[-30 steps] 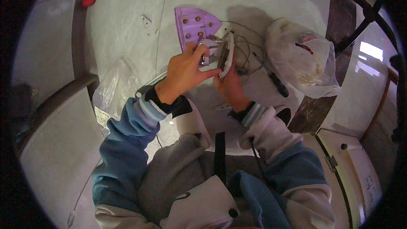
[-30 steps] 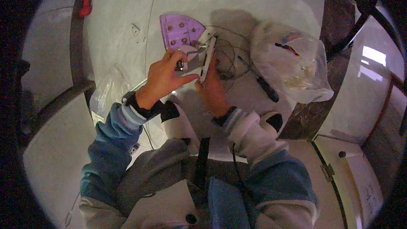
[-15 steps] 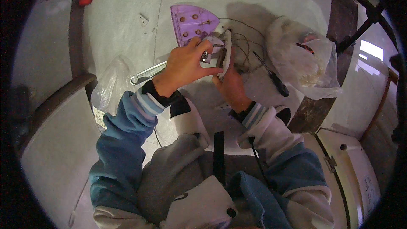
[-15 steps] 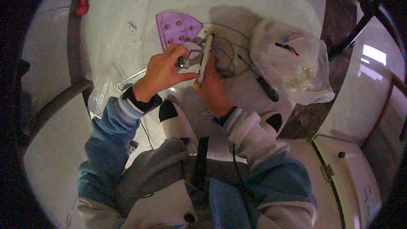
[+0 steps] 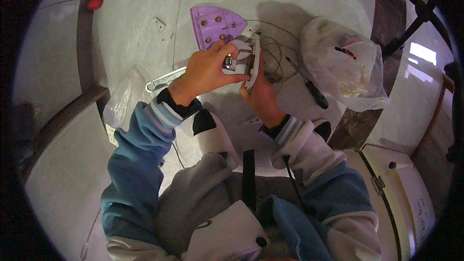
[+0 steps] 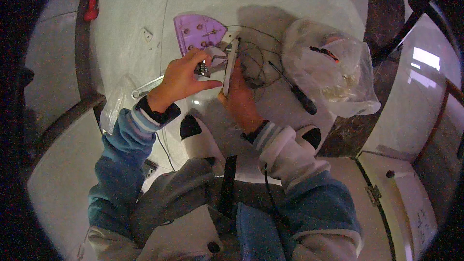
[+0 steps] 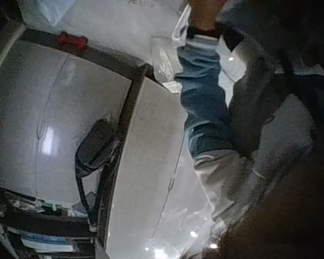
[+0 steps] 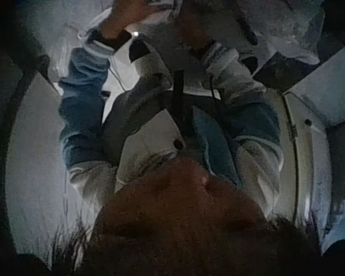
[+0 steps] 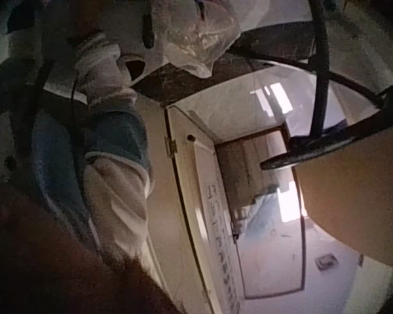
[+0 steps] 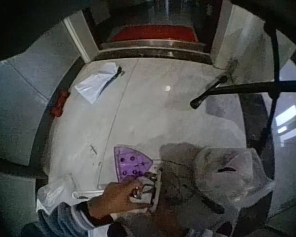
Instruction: The person assembles a small appliance by attaching a purple plastic base to a white housing. They use a screwdriver to fasten screws and a wrench to tighten components, then place a white triangular cover over the assembly.
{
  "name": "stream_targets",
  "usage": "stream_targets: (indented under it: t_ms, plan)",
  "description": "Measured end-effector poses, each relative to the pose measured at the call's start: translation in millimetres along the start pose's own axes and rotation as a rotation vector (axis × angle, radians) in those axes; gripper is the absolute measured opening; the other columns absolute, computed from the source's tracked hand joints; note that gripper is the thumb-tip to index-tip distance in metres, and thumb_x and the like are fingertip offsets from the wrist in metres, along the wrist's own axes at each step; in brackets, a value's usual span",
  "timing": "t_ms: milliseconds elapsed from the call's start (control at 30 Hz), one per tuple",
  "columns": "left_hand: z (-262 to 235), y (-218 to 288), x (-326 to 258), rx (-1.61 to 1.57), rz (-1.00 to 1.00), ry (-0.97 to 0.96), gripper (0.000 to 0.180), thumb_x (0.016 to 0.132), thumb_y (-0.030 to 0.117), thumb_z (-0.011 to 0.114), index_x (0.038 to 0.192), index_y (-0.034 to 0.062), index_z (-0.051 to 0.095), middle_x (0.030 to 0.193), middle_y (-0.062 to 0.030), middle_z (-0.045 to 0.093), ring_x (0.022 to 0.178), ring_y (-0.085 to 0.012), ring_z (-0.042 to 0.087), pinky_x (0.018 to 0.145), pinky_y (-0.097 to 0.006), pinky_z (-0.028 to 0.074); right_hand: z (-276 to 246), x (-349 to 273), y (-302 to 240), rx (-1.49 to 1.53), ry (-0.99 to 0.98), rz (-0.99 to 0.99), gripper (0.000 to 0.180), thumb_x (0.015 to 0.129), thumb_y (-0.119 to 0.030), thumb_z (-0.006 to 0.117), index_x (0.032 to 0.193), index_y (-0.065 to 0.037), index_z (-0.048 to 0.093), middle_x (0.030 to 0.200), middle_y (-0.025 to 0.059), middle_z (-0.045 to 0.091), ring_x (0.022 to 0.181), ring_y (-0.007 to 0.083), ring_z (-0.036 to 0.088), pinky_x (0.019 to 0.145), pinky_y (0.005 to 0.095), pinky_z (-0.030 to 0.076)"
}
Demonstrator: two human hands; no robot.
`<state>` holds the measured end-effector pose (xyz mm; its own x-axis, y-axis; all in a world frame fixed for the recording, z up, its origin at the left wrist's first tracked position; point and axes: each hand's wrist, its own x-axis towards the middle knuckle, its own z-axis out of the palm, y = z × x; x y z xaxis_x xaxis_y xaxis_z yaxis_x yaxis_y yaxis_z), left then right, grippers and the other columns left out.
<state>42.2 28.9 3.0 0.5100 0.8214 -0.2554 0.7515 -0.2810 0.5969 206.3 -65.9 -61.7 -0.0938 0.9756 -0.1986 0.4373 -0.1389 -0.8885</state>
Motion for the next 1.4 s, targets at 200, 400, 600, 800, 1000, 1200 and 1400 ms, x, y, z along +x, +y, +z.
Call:
stream_targets:
  t_ms: [200, 400, 600, 800, 1000, 1200, 1400]
  plan:
    - [-4.1, -5.0, 9.6, -0.092, 0.01, -0.031, 0.042, 0.068, 0.026, 0.081, 0.095, 0.0107, 0.052, 0.096, -0.0047, 0.058, 0.073, -0.0238, 0.061, 0.064, -0.034, 0.048, 4.1, -1.1, 7.5, -0.007, -0.019, 0.066, 0.098, 0.074, -0.002, 0.067, 0.148, -0.007, 0.003, 0.113, 0.025, 0.057, 0.094, 0.0398, 0.062, 0.076, 0.0412, 0.052]
    - [-4.4, -4.8, 10.3, -0.141, -0.018, -0.056, 0.038, 0.069, 0.021, 0.078, 0.095, 0.0106, 0.052, 0.094, -0.004, 0.058, 0.07, -0.0238, 0.059, 0.062, -0.034, 0.048, 2.9, -2.9, 7.1, 0.001, -0.036, 0.051, 0.097, 0.075, -0.003, 0.066, 0.148, -0.007, 0.002, 0.119, 0.0247, 0.054, 0.1, 0.0394, 0.061, 0.08, 0.0415, 0.05]
    - [-4.9, -6.4, 14.5, -0.036, 0.098, -0.006, 0.035, 0.071, 0.02, 0.077, 0.09, 0.0106, 0.049, 0.091, -0.0052, 0.057, 0.069, -0.024, 0.059, 0.06, -0.036, 0.047, 0.0, -0.6, 1.2, 0.036, -0.029, 0.051, 0.098, 0.075, -0.002, 0.066, 0.148, -0.007, 0.002, 0.118, 0.0251, 0.054, 0.098, 0.04, 0.061, 0.079, 0.0422, 0.051]
    - [-7.5, -9.7, 16.7, -0.16, 0.028, -0.093, 0.029, 0.077, 0.027, 0.072, 0.09, 0.0141, 0.05, 0.086, -0.0051, 0.057, 0.064, -0.027, 0.061, 0.057, -0.04, 0.046, -2.7, -0.7, -5.7, 0.013, -0.05, 0.081, 0.099, 0.074, -0.002, 0.068, 0.147, -0.002, 0.001, 0.117, 0.0282, 0.053, 0.096, 0.0419, 0.06, 0.078, 0.0428, 0.051]
    - [-3.7, -4.9, 21.1, -0.05, 0.081, 0.007, 0.021, 0.082, 0.026, 0.068, 0.086, 0.013, 0.052, 0.078, -0.0059, 0.057, 0.061, -0.0282, 0.059, 0.054, -0.041, 0.044, -1.7, -0.8, -6.5, -0.043, -0.068, 0.106, 0.099, 0.074, -0.003, 0.069, 0.145, 0.003, 0.001, 0.117, 0.0312, 0.051, 0.095, 0.0443, 0.06, 0.077, 0.0441, 0.052]
    - [-6.6, -0.4, 21.0, 0.062, 0.094, 0.019, 0.02, 0.082, 0.026, 0.067, 0.085, 0.0131, 0.052, 0.077, -0.0059, 0.057, 0.064, -0.0307, 0.059, 0.054, -0.043, 0.044, 2.5, -2.5, -4.3, -0.035, 0.002, 0.045, 0.095, 0.075, -0.004, 0.065, 0.147, -0.002, 0.002, 0.109, 0.028, 0.057, 0.09, 0.0433, 0.062, 0.074, 0.0444, 0.052]
    - [-13.5, -5.8, 29.5, 0.02, 0.149, -0.048, 0.018, 0.082, 0.025, 0.067, 0.085, 0.0139, 0.053, 0.077, -0.0066, 0.056, 0.065, -0.031, 0.06, 0.055, -0.043, 0.045, 5.3, -0.5, 0.0, -0.06, 0.028, -0.006, 0.097, 0.075, -0.002, 0.065, 0.147, -0.002, 0.001, 0.111, 0.0284, 0.056, 0.094, 0.0434, 0.061, 0.076, 0.0447, 0.051]
